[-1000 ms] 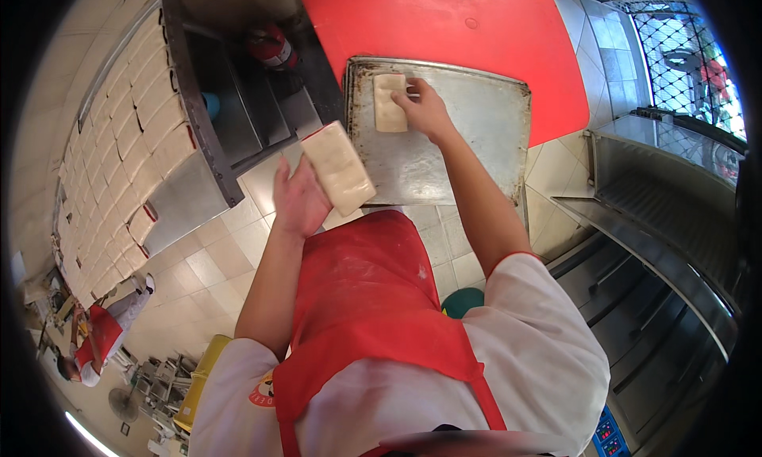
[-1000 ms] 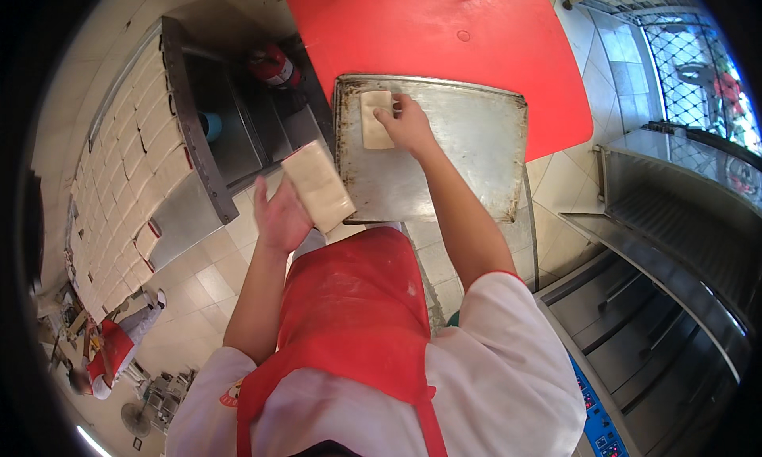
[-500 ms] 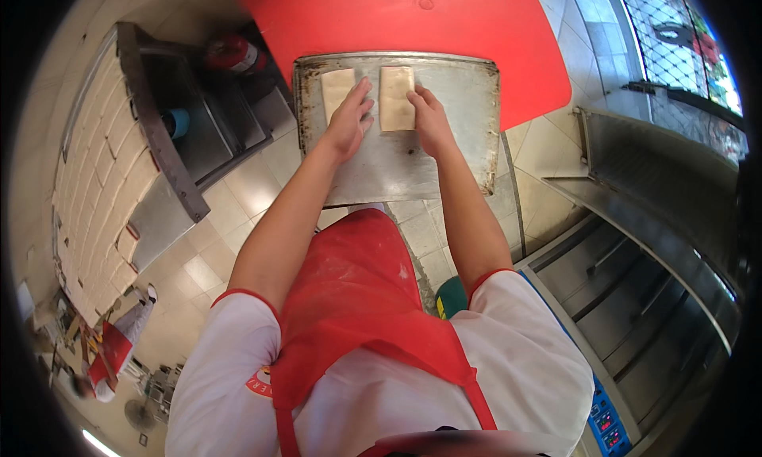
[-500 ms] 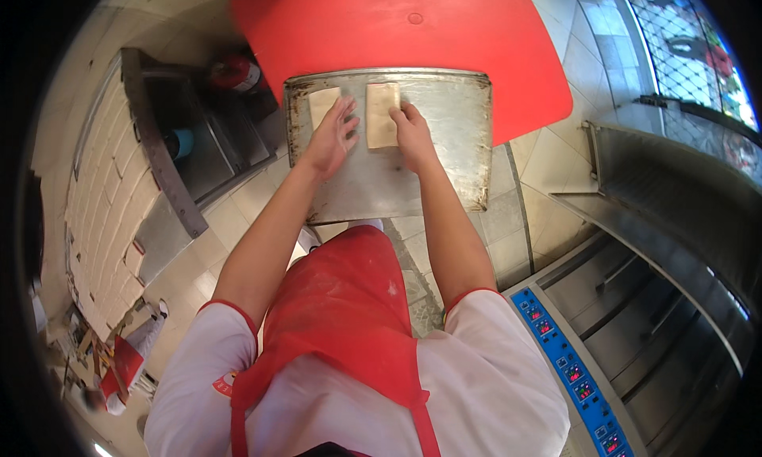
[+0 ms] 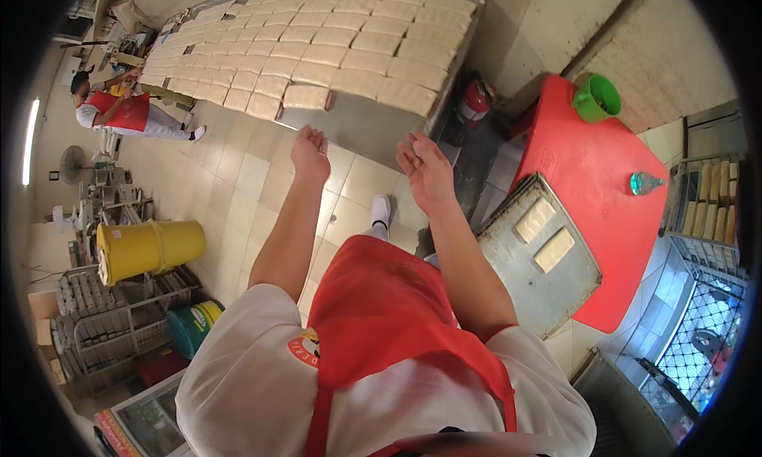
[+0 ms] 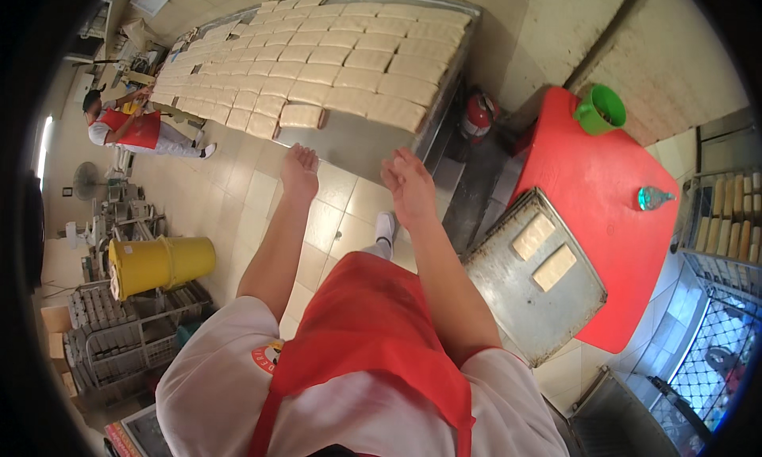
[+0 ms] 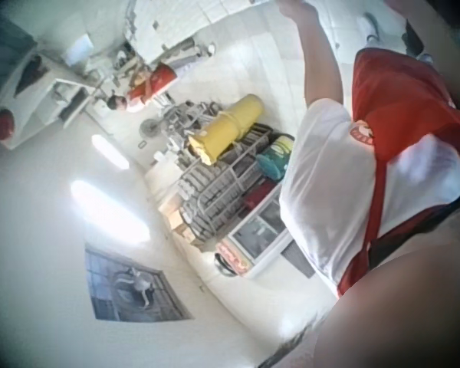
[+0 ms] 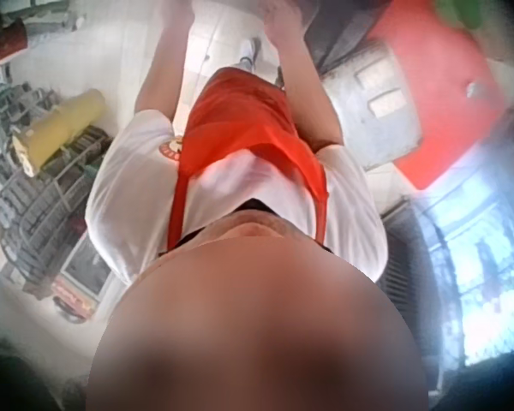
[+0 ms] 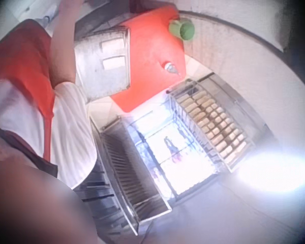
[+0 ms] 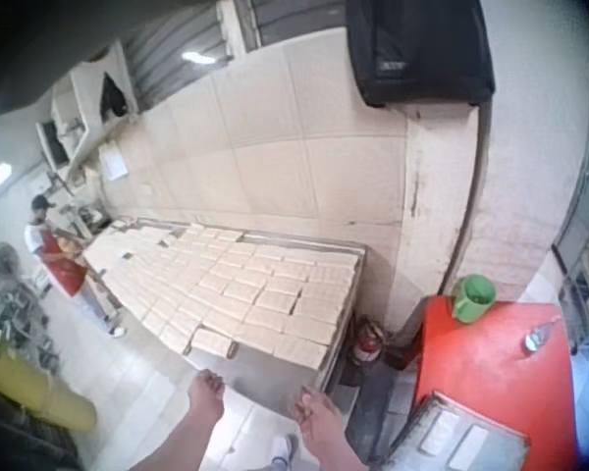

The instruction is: The person places pieces of dough onto a metal tray and then slides the tray into a rack inside a large oven.

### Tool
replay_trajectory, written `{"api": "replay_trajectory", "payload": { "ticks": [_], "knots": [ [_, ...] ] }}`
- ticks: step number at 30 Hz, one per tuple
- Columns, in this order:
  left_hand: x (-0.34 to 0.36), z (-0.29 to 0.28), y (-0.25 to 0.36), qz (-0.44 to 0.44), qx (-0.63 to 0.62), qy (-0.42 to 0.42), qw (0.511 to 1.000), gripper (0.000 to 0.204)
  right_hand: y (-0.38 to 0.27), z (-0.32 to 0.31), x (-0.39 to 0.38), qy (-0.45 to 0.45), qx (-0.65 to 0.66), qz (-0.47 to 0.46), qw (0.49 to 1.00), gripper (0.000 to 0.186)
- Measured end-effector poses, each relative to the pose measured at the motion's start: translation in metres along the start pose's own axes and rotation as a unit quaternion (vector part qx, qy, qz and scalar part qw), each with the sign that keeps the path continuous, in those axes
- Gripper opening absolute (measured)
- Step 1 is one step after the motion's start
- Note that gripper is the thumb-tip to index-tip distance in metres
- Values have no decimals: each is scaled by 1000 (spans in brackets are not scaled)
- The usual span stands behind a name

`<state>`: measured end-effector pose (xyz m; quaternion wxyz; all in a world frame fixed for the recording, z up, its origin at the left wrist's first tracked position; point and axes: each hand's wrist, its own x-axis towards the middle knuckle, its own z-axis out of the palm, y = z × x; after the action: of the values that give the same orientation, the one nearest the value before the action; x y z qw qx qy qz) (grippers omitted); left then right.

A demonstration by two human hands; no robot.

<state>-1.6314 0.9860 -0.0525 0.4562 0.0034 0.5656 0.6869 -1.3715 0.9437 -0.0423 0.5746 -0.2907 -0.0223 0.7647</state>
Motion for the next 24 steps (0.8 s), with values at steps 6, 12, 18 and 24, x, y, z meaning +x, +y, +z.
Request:
{"api": "replay_trajectory", "payload": {
  "ticks": [6,12,18,24],
  "knots": [
    [118,29,51,-103,-126,81,983,21,47,43,114,240,108,-128,956,15],
    [137,52,45,-32,77,77,994,23,52,70,151,381,-60,-142,912,29],
    [120,27,47,9,44,-39,998,33,86,95,179,386,-233,-335,828,53],
    [74,-6,76,-32,-50,-255,965,61,73,91,150,212,40,-383,898,48]
  ]
}}
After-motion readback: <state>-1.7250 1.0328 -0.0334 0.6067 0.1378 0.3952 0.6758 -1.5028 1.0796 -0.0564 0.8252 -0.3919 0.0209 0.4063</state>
